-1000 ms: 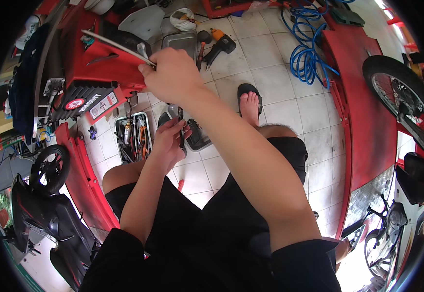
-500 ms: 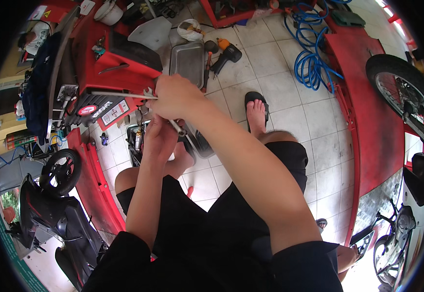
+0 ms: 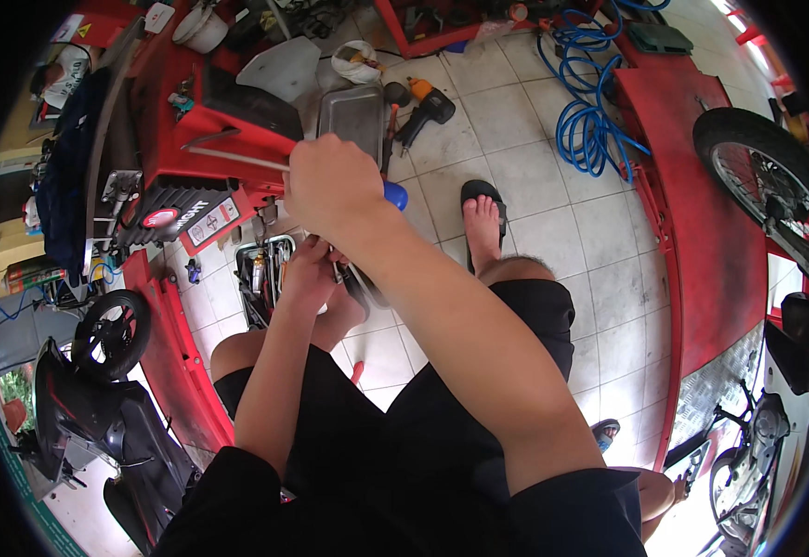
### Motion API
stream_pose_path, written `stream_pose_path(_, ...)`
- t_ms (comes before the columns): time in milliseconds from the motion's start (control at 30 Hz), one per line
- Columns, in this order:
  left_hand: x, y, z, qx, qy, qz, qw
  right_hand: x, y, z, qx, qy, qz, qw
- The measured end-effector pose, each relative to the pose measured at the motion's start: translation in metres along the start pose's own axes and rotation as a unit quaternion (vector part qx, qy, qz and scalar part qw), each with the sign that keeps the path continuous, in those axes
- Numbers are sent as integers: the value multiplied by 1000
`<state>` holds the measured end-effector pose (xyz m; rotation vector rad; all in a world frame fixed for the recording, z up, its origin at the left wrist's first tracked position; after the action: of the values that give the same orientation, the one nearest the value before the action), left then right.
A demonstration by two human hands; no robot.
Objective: The person uses a screwdriver and a small wrench to disassemble and adjust a small mechanical assembly, removing and reattaching a pin and spring mechanism.
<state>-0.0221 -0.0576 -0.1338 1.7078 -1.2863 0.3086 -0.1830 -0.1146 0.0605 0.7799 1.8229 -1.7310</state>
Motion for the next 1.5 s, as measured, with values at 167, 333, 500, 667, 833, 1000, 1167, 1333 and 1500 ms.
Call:
stream_pose_path(167,-91,-77,70,180,-150,96,967,9,-17,-2,19,-1,68,998)
stream_pose_path(333,-168,-147,130,286,-167,214,919,19,-17,-18,13,2,1,1000)
stream_pose_path(500,-205,-200,159,346,-138,294,880,37,-5,-16,-142,21,-7,990)
stream_pose_path(667,-231,-225,176,353,-138,340,861,55,6,-10,-122,51,-27,991)
stream_pose_path(833,-248,-248,199,342,-131,337,868,50,13,2,-138,19,-9,990)
stream_pose_path(1000,-223,-225,213,323,-70,501,800,59,26,11,-159,52,-5,986)
stream_pose_path(1167,-190,-207,209,299,-39,522,798,49,34,11,-172,39,-3,984)
stream_pose_path(1333,-165,-185,200,353,3,571,741,52,37,16,-172,78,17,982)
stream_pose_path(1500,-165,-223,204,366,33,538,759,52,37,15,-154,72,23,985)
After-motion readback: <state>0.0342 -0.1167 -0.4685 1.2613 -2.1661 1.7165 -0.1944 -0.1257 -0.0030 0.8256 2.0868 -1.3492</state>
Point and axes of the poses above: each hand's wrist, its own z-axis towards the middle knuckle, its own y-axis out of the palm, x = y × z, the point moved 9 cm from there along z, towards the middle knuckle
